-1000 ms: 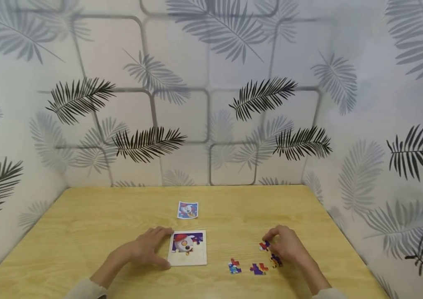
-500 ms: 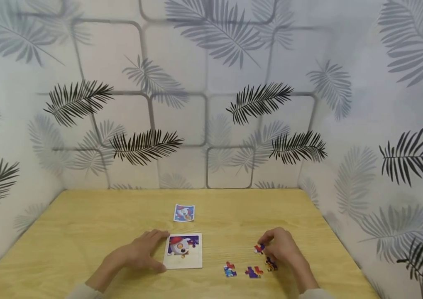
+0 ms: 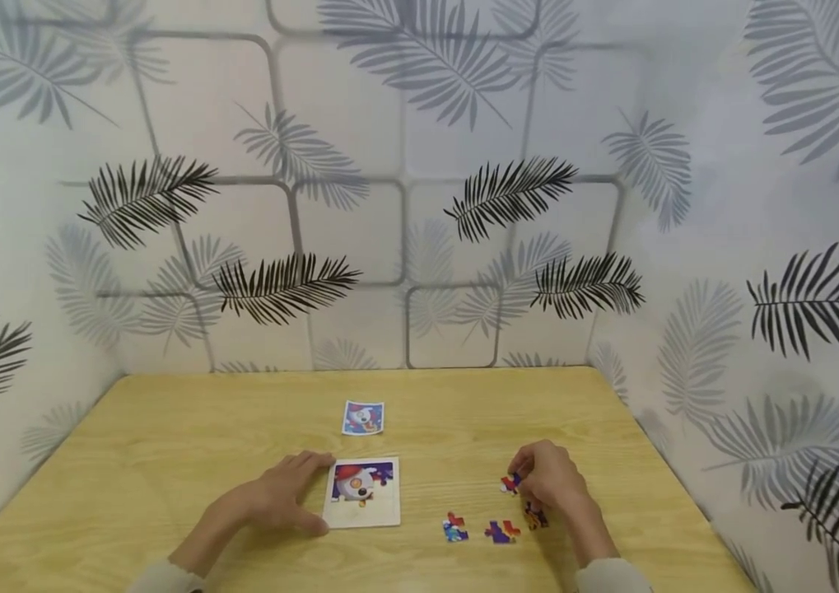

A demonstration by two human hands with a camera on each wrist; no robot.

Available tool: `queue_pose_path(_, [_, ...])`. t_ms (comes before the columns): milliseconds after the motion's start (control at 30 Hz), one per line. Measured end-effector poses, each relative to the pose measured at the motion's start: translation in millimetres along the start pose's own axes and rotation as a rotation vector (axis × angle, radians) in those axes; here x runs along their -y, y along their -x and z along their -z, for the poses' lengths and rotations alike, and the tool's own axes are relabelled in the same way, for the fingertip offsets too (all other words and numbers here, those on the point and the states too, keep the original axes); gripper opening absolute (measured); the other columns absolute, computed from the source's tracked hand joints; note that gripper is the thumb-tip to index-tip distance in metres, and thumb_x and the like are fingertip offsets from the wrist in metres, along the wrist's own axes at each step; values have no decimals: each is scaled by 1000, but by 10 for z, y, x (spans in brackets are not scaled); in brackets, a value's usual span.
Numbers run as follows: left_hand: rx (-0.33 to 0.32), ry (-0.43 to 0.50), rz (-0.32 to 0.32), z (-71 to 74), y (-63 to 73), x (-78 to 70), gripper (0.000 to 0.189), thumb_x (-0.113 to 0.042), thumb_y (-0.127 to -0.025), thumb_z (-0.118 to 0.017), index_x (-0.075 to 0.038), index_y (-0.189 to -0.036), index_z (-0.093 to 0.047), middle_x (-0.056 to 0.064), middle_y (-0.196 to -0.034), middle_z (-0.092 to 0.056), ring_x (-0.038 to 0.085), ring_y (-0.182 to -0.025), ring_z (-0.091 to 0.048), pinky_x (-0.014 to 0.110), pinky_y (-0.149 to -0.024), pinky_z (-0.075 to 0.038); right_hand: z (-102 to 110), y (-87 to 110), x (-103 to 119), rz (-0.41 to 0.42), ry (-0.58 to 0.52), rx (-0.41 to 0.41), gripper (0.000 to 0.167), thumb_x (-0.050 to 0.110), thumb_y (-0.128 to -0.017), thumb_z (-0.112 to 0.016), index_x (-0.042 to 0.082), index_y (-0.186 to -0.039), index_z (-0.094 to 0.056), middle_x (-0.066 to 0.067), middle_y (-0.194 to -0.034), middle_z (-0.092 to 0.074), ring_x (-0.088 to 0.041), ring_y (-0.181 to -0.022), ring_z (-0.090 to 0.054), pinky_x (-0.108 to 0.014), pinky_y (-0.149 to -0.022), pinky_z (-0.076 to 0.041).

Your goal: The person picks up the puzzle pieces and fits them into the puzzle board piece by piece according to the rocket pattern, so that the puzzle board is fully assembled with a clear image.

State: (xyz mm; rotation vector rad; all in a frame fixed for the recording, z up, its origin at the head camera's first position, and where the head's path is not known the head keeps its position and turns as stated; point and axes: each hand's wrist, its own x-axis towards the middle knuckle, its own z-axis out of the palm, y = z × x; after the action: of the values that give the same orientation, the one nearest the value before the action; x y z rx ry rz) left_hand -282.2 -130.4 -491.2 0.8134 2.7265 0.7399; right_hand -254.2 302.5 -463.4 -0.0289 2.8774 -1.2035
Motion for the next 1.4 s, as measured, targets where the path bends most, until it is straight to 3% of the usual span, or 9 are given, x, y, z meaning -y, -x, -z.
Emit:
queue_pose_path(200, [21,-3,-1,7,13,-39,101,-54,-75,-87,-8,-153,-42,19,-157,-43,51,-145,-36,72,-118,-26,-25,33,-41,-25,-13,10,29,-18,-72,-67,1,-93,-74,-11,-86,-73,-22,-44,-63,-29,-40,-51])
queue_pose_path(400, [27,0,40,84,37,-133,100,-47,-76,-89,-7,-154,-42,19,-158,-43,50,-146,-35,71,-118,-27,-4,-2,-16,-34,-9,16,30,-18,-75,-66,2,-95,-73,-13,-87,-74,-22,-44,-64,-28,-40,-50])
queue_pose_path(733, [29,2,55,137,60,-191,97,-44,-77,-89,-8,-154,-43,17,-155,-44,48,-145,-37,69,-118,-30,-38,19,60,-30,35,42,33,-19,-75,-56,4,-96,-67,-11,-55,-61,-17,-37,-57,-20,-36,-39])
queue_pose_path(933, [36,4,61,101,67,-157,97,-45,-77,-89,-8,-154,-43,15,-156,-44,47,-146,-37,68,-118,-30,-48,45,14,-33,4,69,34,-18,-77,-55,5,-100,-64,-11,-61,-64,-18,-40,-58,-19,-38,-36])
queue_pose_path(1100, [45,-14,45,123,43,-128,99,-49,-78,-88,-6,-154,-42,19,-156,-44,49,-145,-37,69,-117,-30,-29,32,-3,12,30,58,29,-14,-81,-59,7,-100,-62,-8,-60,-65,-17,-39,-60,-21,-37,-37])
queue_pose_path(1267, [43,-27,48,96,15,-90,99,-51,-79,-85,-9,-156,-40,17,-159,-41,48,-147,-34,69,-119,-27,33,2,-39,105,-33,135,23,-12,-85,-61,4,-101,-59,-5,-55,-57,-9,-38,-48,-19,-39,-37])
queue_pose_path(1400, [51,-10,59,108,41,-141,98,-48,-78,-88,-8,-155,-41,17,-158,-42,48,-147,-34,69,-120,-27,71,-5,-79,135,-154,250,13,-8,-94,-61,0,-104,-57,-8,-63,-60,-7,-42,-43,-18,-41,-36])
